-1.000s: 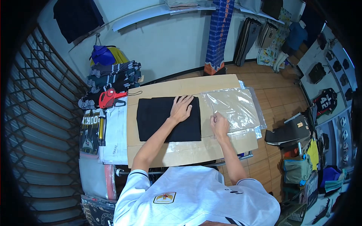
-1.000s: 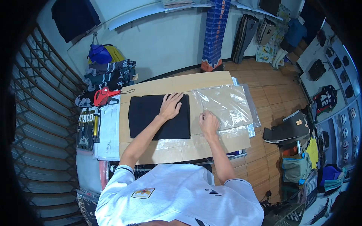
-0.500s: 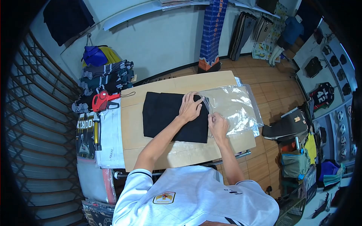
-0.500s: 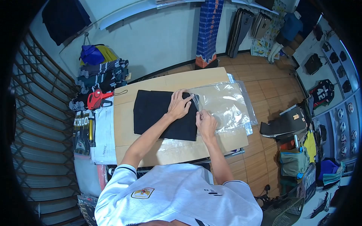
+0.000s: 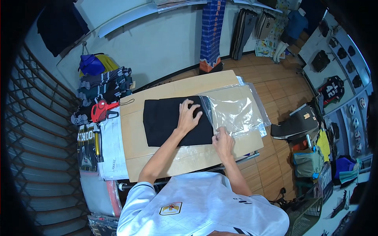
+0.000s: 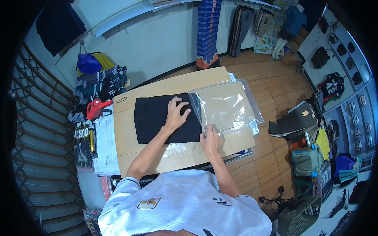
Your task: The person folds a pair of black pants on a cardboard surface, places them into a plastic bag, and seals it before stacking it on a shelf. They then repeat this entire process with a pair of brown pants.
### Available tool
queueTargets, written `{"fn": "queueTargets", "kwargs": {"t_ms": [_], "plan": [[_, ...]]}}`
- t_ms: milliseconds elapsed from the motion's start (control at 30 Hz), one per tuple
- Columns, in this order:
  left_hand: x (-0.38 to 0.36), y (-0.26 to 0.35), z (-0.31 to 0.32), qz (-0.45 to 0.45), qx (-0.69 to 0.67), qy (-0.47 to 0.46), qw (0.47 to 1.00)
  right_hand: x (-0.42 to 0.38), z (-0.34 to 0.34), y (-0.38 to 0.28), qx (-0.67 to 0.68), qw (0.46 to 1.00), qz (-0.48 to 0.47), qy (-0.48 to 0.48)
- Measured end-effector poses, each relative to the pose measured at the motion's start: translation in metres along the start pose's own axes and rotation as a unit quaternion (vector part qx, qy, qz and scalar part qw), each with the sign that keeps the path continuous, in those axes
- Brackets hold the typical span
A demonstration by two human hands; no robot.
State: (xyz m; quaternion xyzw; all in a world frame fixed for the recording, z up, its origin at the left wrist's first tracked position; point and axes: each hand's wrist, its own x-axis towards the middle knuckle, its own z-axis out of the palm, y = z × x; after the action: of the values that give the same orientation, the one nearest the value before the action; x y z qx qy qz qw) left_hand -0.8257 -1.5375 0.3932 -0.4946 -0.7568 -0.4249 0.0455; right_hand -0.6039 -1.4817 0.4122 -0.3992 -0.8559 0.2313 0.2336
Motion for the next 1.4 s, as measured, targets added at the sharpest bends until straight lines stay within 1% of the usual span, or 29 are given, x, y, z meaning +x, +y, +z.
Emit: {"fn": "queueTargets", "kwargs": {"t_ms": [67, 133, 200, 233, 267, 433, 633, 733, 767, 867, 1033, 1133, 1233, 1333, 1367, 1400], "plan": [[-0.022, 0.019, -0.026, -0.002, -0.036, -0.111, 0.993, -0.007, -0.001, 0.003, -0.001, 1.000, 0.016, -0.025], [-0.047, 0.033, -0.047, 0.035, -0.012, -0.188, 0.981, -0.010, -0.003, 0.003, -0.014, 0.999, 0.017, -0.033], [-0.063, 0.046, -0.063, 0.071, 0.067, -0.268, 0.959, -0.012, -0.009, -0.002, -0.014, 0.998, 0.029, -0.052], [-0.070, 0.048, -0.065, 0.079, 0.109, -0.281, 0.950, -0.010, -0.014, -0.007, -0.008, 0.997, 0.039, -0.068], [-0.072, 0.046, -0.063, 0.081, 0.120, -0.273, 0.951, -0.010, -0.017, -0.010, -0.002, 0.995, 0.048, -0.084], [-0.077, 0.040, -0.046, 0.072, 0.160, -0.237, 0.955, -0.011, -0.014, -0.007, 0.009, 0.997, 0.020, -0.069], [-0.071, 0.049, -0.029, 0.027, 0.172, -0.209, 0.962, -0.009, -0.012, -0.008, 0.017, 0.997, 0.027, -0.072], [-0.070, 0.054, -0.020, 0.019, 0.144, -0.192, 0.971, -0.009, -0.004, -0.009, 0.035, 0.997, 0.041, -0.059], [-0.070, 0.055, -0.018, 0.017, 0.124, -0.187, 0.974, -0.008, -0.002, -0.009, 0.043, 0.997, 0.046, -0.052], [-0.071, 0.050, -0.014, -0.024, -0.014, -0.150, 0.988, -0.007, -0.002, -0.011, 0.069, 0.995, 0.056, -0.033], [-0.062, 0.057, -0.020, -0.035, -0.177, -0.110, 0.977, -0.008, 0.007, -0.006, 0.115, 0.993, 0.031, -0.001], [-0.056, 0.055, -0.016, -0.034, -0.229, -0.091, 0.969, -0.008, 0.005, -0.009, 0.132, 0.991, 0.034, 0.001], [-0.052, 0.053, -0.011, -0.071, -0.275, -0.086, 0.955, -0.009, 0.007, -0.007, 0.147, 0.988, 0.038, 0.003], [-0.051, 0.054, -0.017, -0.161, -0.370, -0.096, 0.910, -0.011, 0.003, -0.009, 0.151, 0.987, 0.047, 0.001], [-0.055, 0.046, -0.015, -0.131, -0.338, -0.086, 0.928, -0.011, 0.001, -0.010, 0.150, 0.987, 0.051, -0.001], [-0.056, 0.050, -0.026, -0.134, -0.320, -0.090, 0.933, -0.011, -0.001, -0.011, 0.149, 0.988, 0.049, -0.002]]}}
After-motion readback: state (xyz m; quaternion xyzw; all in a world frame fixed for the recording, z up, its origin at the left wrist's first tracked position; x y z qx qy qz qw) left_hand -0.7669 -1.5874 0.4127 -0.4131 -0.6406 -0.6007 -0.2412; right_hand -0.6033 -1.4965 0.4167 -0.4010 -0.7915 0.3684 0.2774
